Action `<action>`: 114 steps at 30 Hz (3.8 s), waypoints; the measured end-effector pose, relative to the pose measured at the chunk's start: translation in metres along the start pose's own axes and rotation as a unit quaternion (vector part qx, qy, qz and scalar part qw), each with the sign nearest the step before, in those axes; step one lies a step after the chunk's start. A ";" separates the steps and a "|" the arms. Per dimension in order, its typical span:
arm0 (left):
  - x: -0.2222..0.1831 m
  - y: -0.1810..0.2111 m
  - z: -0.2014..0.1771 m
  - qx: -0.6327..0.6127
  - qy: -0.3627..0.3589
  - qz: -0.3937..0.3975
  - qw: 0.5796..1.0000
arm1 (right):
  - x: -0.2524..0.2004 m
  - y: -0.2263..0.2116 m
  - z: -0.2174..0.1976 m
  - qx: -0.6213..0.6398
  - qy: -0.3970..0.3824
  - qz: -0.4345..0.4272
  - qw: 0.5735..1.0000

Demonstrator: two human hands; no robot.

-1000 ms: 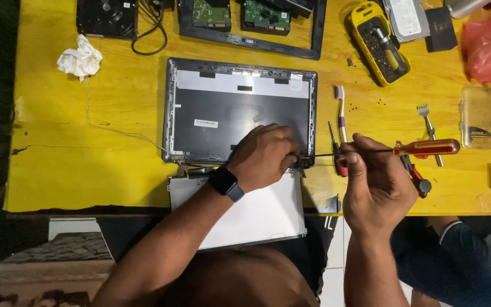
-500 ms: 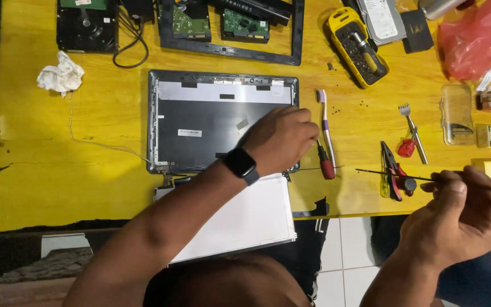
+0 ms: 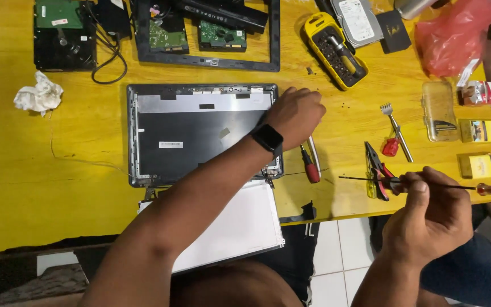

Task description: The person is disassembling a laptop screen by removing screws and detaching display cables using a screwdriver.

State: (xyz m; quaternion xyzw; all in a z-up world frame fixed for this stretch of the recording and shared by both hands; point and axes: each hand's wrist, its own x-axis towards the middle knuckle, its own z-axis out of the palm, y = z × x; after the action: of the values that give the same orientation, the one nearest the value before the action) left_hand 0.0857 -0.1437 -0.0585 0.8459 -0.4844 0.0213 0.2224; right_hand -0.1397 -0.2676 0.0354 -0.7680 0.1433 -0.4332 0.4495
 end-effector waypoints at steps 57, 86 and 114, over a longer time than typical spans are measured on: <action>-0.359 0.013 -0.145 0.059 0.153 -0.280 0.946 | -0.031 -0.018 0.060 0.083 -0.118 -0.030 0.989; -0.346 -0.007 -0.125 -0.057 0.258 -0.252 0.931 | -0.096 -0.097 0.148 0.199 -0.344 -0.018 0.917; -0.347 -0.011 -0.122 -0.063 0.268 -0.249 0.929 | -0.080 -0.098 0.182 0.152 -0.407 -0.296 0.851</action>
State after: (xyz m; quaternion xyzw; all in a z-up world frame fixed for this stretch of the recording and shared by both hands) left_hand -0.0669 0.1904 -0.0399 0.8864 -0.1807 0.1606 0.3947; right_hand -0.0588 -0.0615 0.0320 -0.8039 -0.3542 -0.2105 0.4290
